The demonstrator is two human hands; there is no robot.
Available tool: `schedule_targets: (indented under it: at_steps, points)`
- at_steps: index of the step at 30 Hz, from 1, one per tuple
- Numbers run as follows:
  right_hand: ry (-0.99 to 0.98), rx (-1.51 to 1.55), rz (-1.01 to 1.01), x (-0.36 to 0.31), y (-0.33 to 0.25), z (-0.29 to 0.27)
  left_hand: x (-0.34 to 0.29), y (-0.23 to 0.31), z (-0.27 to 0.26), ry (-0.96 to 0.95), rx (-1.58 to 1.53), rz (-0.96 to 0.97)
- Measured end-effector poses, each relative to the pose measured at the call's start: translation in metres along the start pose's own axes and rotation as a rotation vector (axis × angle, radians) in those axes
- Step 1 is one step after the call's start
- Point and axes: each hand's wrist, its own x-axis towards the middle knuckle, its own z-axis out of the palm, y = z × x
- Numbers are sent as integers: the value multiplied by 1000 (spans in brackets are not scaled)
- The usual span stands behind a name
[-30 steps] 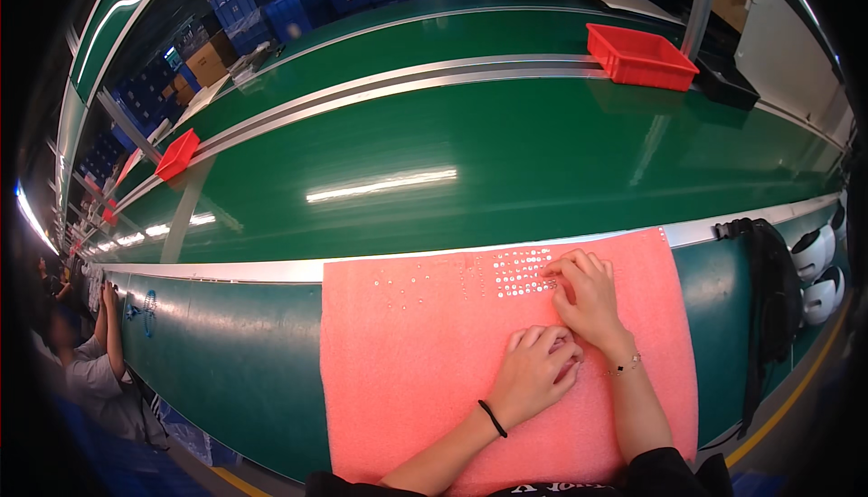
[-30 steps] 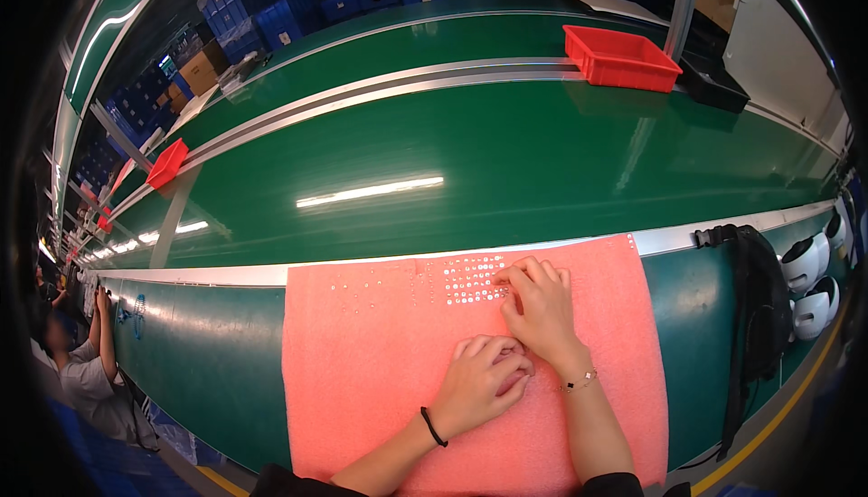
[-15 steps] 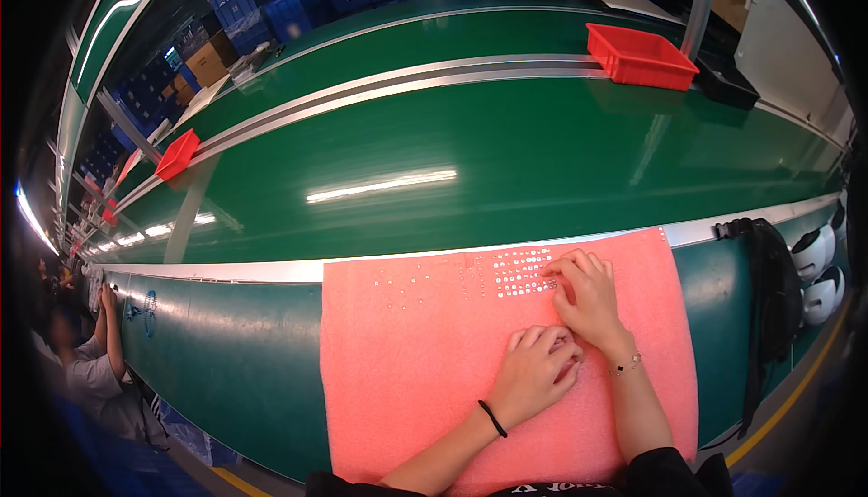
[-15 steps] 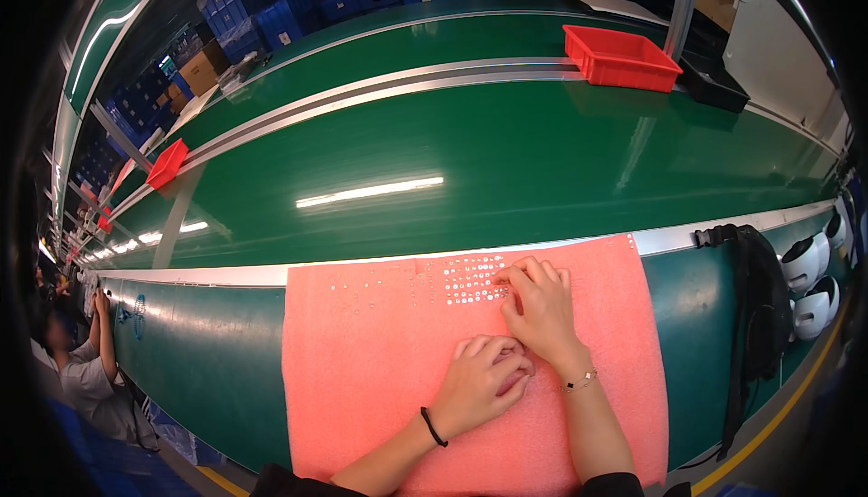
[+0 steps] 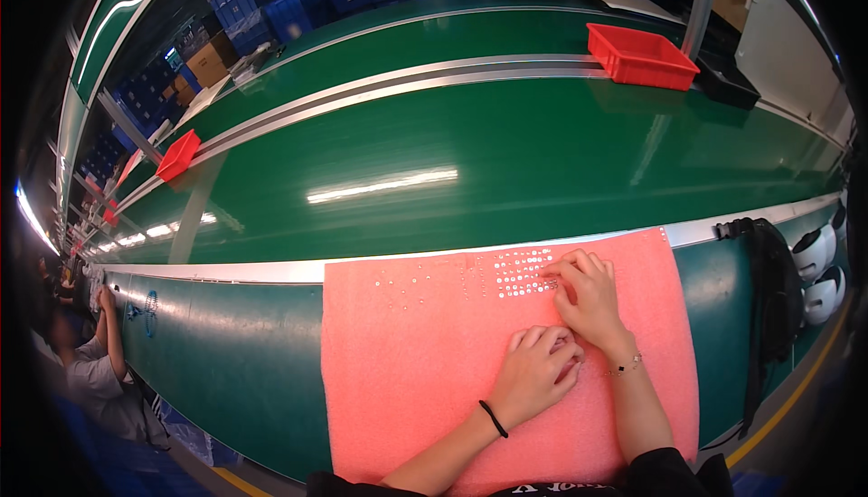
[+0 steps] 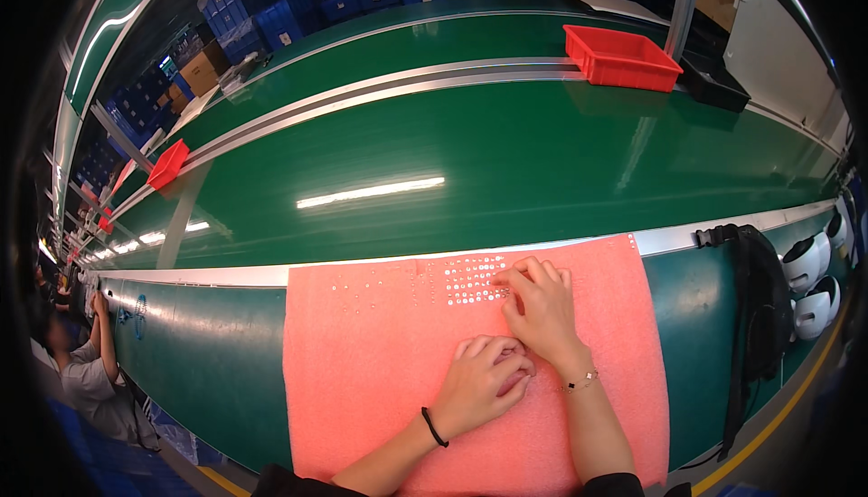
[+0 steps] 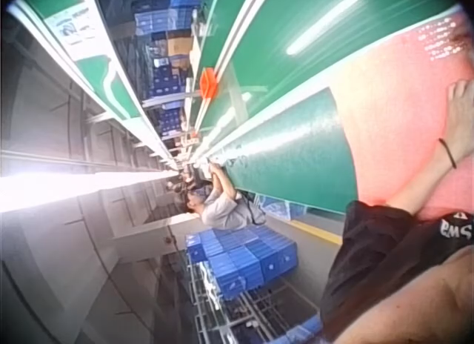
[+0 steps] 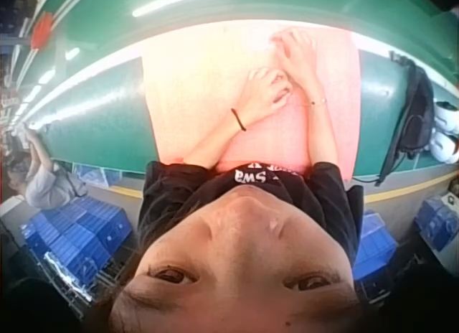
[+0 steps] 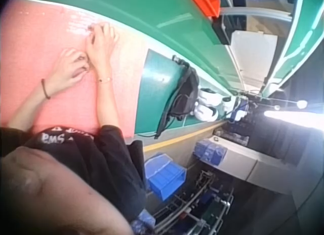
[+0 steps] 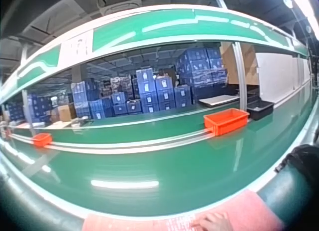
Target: Arranging small white electronic components into a grid on a pink foam pad at an assembly line.
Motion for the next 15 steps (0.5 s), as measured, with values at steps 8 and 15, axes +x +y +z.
schedule_targets:
  at_steps: [8,15]
  points:
    - [-5,1,1,1,-1,-2,0,0,0,0,-6,-2]
    - [-13,18,28,0,-1,-1,1,1,-1,-9,14,-7]
